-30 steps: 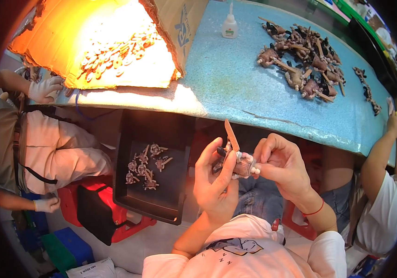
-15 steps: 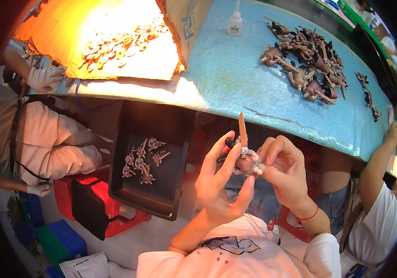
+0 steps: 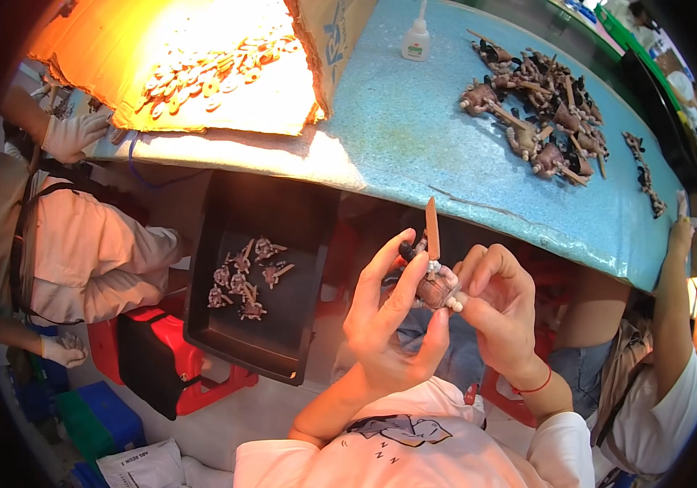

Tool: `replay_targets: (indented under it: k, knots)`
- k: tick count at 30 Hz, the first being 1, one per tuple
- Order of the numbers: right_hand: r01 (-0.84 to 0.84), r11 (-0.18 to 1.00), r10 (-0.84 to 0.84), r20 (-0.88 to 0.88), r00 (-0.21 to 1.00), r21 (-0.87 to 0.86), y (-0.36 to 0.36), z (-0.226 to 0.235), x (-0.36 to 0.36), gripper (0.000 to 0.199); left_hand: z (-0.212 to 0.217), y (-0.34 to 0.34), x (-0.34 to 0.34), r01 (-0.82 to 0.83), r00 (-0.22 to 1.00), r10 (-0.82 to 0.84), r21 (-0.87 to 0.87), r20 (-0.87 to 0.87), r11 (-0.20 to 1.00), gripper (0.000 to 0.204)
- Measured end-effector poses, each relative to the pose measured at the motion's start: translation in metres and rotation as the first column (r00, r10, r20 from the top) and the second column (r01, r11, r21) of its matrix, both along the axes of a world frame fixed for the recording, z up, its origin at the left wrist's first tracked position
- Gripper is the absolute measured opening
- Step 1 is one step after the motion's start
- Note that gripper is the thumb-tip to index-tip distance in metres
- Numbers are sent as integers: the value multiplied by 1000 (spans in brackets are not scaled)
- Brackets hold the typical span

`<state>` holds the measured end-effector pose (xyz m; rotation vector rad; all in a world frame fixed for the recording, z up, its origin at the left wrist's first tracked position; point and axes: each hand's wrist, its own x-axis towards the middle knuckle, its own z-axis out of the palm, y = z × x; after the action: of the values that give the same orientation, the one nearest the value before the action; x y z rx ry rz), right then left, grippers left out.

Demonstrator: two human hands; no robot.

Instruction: The person applies glue to figurine parts using a dispenser bottle and attaches small components to assemble the figurines by hand.

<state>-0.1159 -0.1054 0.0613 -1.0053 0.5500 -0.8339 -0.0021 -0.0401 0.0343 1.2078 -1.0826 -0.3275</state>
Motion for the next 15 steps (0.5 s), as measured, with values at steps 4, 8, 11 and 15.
replay_targets:
  k: [4,8,11,15]
  knots:
    - [23,1000,-24,24,999,16,4,1,3,16,-2,-1,-2,-23,999,22,-17,-28,1000,48]
    - [27,999,-27,23,999,-19,6,-2,2,16,-3,-2,-5,-53,996,52,-7,-68,999,48]
    - [36,999,-36,13,999,-27,6,-3,2,16,-4,-4,-6,-69,993,66,-26,-97,997,47]
    - [61,998,-60,-9,998,24,7,3,2,16,-4,-2,-5,-64,997,64,-6,-43,998,47]
